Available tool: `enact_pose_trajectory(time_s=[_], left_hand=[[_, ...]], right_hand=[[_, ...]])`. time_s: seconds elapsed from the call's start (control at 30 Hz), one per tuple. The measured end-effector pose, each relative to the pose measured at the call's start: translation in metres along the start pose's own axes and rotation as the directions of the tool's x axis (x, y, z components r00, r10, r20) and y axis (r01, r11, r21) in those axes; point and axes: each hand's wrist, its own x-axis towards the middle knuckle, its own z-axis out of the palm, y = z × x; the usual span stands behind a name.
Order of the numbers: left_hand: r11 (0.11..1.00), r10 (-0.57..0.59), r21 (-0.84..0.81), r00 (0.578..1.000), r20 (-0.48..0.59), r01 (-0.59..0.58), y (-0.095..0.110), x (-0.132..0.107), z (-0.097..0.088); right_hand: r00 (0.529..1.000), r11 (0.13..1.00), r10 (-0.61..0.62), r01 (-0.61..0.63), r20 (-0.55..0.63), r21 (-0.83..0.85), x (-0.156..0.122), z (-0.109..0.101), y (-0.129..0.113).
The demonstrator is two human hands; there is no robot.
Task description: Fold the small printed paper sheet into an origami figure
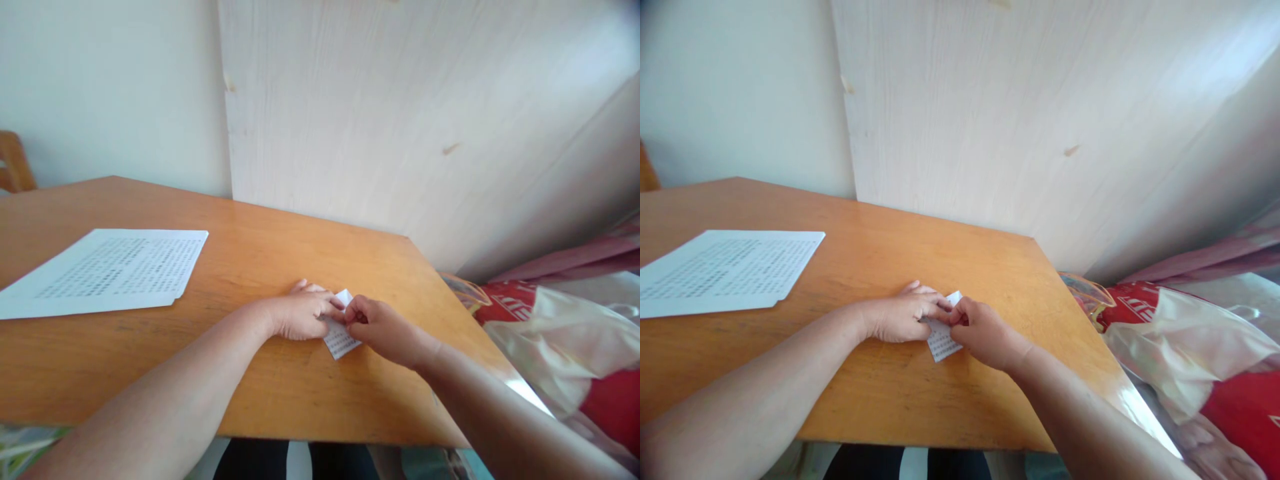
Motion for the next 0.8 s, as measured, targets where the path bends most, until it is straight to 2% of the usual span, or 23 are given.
enact_pose_trajectory(time_s=[0.1,0.33,0.57,0.8], left_hand=[[0.999,0.021,-0.033,1.0,0.01,-0.021,-0.002,-0.001,-0.001],[0.995,0.051,-0.084,0.998,0.022,-0.049,-0.011,0.002,0.001],[0.989,0.088,-0.124,0.995,0.036,-0.083,-0.011,0.003,-0.001],[0.986,0.075,-0.147,0.997,0.018,-0.072,-0.013,0.004,0.002]], right_hand=[[0.998,0.997,0.067,-0.067,0.003,0.028,0.005,0.0,0.002],[0.981,0.982,0.185,-0.183,0.049,-0.043,0.014,0.002,0.0],[0.974,0.971,0.225,-0.223,0.013,-0.09,0.016,0.01,-0.015],[0.977,0.967,0.212,-0.207,0.018,-0.147,0.017,0.015,-0.027]])
